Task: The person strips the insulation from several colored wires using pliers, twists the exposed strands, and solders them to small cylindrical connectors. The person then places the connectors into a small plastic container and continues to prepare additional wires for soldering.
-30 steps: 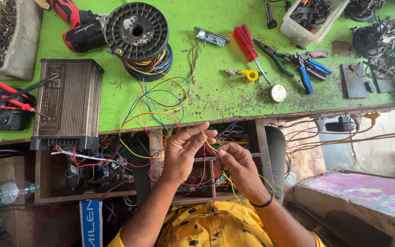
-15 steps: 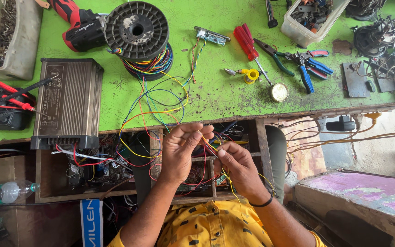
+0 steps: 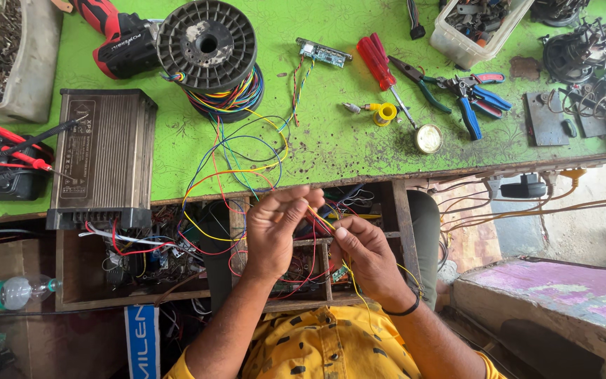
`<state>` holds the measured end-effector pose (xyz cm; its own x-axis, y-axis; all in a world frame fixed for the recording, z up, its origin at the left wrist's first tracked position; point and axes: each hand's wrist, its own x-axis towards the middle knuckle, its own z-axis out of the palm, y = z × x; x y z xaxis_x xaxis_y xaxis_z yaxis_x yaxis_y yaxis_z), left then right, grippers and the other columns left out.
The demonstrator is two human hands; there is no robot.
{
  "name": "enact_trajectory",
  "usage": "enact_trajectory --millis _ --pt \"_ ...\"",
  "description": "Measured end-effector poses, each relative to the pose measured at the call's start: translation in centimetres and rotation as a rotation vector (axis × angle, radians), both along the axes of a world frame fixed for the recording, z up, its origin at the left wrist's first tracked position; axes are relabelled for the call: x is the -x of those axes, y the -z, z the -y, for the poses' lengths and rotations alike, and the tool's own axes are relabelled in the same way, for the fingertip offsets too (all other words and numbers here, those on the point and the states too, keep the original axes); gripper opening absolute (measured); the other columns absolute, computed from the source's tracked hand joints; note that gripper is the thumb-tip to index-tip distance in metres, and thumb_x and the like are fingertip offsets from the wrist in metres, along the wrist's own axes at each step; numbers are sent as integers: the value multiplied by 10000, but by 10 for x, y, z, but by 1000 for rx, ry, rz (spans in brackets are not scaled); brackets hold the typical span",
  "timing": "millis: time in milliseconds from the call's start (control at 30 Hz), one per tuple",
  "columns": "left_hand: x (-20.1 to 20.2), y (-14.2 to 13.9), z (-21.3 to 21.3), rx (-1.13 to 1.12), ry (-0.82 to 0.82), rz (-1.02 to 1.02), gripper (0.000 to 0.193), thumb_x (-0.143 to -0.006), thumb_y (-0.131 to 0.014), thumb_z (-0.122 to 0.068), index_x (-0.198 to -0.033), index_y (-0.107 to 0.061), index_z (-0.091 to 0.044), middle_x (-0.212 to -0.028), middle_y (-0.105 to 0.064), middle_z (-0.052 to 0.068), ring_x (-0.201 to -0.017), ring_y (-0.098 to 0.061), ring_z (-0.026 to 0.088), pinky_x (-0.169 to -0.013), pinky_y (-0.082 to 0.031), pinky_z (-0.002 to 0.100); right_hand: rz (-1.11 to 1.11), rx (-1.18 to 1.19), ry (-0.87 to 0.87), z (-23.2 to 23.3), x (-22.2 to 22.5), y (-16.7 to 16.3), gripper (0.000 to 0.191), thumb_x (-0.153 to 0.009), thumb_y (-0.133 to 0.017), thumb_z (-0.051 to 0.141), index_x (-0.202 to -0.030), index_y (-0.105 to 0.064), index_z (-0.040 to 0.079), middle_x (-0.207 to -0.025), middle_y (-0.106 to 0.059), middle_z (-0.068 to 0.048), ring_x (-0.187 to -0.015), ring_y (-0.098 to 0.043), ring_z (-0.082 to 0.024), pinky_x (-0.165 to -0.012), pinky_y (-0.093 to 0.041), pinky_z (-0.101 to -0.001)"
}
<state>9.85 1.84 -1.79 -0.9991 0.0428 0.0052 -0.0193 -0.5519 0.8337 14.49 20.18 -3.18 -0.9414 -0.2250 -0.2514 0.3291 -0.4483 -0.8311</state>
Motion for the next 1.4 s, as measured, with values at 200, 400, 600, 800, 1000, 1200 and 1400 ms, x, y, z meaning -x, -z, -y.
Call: enact_trajectory --millis 200,400,600,800,1000,1200,1400 --pt "30 -8 34 -131 -290 -55 147 -1015 -666 3 -1160 -691 -1 -1112 -757 189 -1009 -745 256 -933 -596 405 22 -249 -45 -48 22 -19 232 -977 -668 168 -1118 -735 -4 -693 -644 -9 -543 -484 -45 -469 -354 -199" --pt "43 -8 54 -136 -358 -89 158 -1027 -649 -20 -1182 -680 -5 -1087 -758 191 -958 -758 286 -844 -620 384 -185 -419 -116 -79 51 -40 272 -1002 -692 180 -1126 -748 -55 -787 -698 -25 -727 -616 -77 -648 -494 -234" --pt "41 -7 52 -137 -407 -43 153 -1034 -667 -31 -1186 -664 -7 -1102 -749 178 -964 -755 272 -844 -630 371 -271 -545 -153 -74 63 -43 273 -980 -672 167 -1153 -716 -38 -886 -750 -39 -849 -691 -96 -797 -575 -260" --pt "38 -10 57 -117 -448 -101 216 -1005 -676 -43 -1220 -657 -37 -1078 -750 178 -948 -754 262 -837 -633 370 -270 -593 -97 -74 63 -37 209 -978 -682 129 -1078 -722 -50 -871 -747 -47 -822 -679 -97 -765 -564 -262" --pt "34 -6 59 -99 -412 -91 158 -1028 -671 -34 -1184 -666 -7 -1115 -753 188 -990 -759 284 -880 -638 392 -231 -604 -66 -75 61 -32 191 -969 -692 139 -1040 -717 -37 -841 -728 -36 -787 -658 -85 -724 -544 -256" --pt "31 -4 59 -120 -378 -97 152 -1036 -659 -27 -1186 -670 -10 -1129 -751 196 -1006 -759 285 -887 -636 394 -242 -647 -80 -75 61 -32 196 -970 -689 155 -1040 -727 -24 -816 -706 -24 -768 -630 -77 -694 -520 -253" --pt "34 -5 61 -105 -416 -103 152 -1034 -658 -24 -1184 -668 -8 -1122 -753 193 -997 -757 274 -891 -639 396 -239 -641 -113 -75 61 -32 175 -973 -679 137 -1035 -724 -20 -824 -709 -15 -778 -649 -73 -702 -535 -245"
